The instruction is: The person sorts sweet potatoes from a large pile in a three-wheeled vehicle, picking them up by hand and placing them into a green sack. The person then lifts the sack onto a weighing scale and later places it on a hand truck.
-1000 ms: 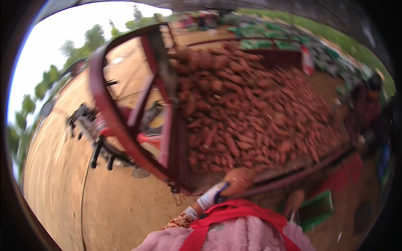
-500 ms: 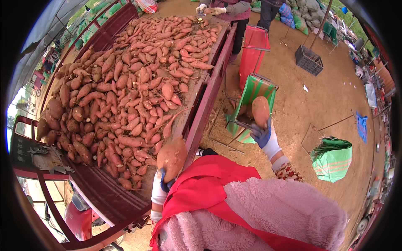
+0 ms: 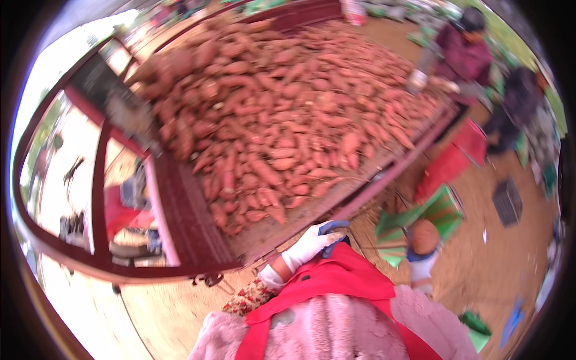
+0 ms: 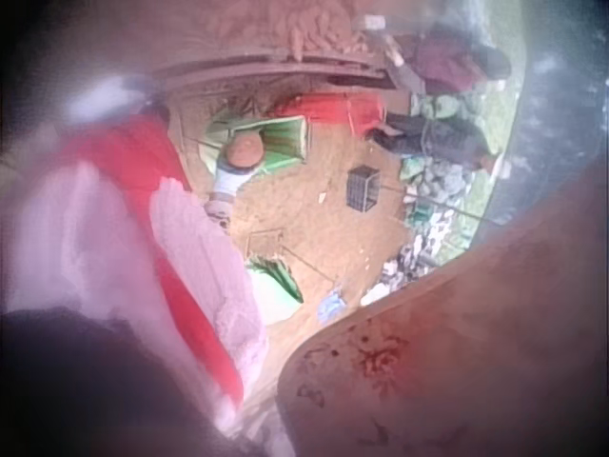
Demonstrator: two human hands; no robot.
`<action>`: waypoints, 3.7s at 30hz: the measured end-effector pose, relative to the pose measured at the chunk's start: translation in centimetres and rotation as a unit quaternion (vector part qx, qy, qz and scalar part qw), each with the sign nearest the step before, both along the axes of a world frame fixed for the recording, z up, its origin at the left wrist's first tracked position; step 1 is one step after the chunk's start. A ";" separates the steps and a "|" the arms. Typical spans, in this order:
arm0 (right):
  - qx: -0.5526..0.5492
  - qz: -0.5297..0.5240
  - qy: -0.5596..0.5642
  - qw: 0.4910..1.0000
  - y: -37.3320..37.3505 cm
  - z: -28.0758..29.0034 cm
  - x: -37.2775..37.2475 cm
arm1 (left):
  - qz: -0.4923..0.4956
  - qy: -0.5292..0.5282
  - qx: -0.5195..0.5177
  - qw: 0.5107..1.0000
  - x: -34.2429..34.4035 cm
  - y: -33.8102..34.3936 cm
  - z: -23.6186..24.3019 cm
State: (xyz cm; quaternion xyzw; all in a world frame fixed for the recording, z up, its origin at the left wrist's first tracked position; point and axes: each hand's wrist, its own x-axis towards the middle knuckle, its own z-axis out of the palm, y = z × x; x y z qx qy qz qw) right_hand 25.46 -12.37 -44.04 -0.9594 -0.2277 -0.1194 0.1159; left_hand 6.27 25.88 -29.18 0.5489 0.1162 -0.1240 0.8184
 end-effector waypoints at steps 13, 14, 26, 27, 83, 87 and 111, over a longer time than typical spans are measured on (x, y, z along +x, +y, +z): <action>0.510 -0.039 0.705 0.492 24.5 5.1 9.4 | 0.485 0.298 0.539 0.621 -3.9 25.2 -12.0; 0.457 -0.022 0.716 0.526 28.2 6.2 9.2 | 0.468 0.315 0.533 0.630 -3.5 27.0 -12.6; 0.342 0.110 0.885 0.296 55.8 5.1 5.9 | 0.418 0.125 0.415 0.798 5.5 25.5 -8.6; 0.377 0.098 0.888 0.243 56.5 4.5 6.1 | 0.433 0.113 0.499 0.742 5.4 26.1 -9.6; 0.239 0.297 0.497 0.780 55.9 7.0 21.1 | 0.484 0.345 0.683 0.425 -4.5 48.1 -12.8; 0.169 0.323 0.376 0.852 73.7 7.2 21.0 | 0.499 0.431 0.649 0.379 -2.8 52.4 -14.1; 0.314 0.079 0.732 0.600 46.1 7.6 18.0 | 0.473 0.472 0.485 0.565 1.0 48.1 -12.7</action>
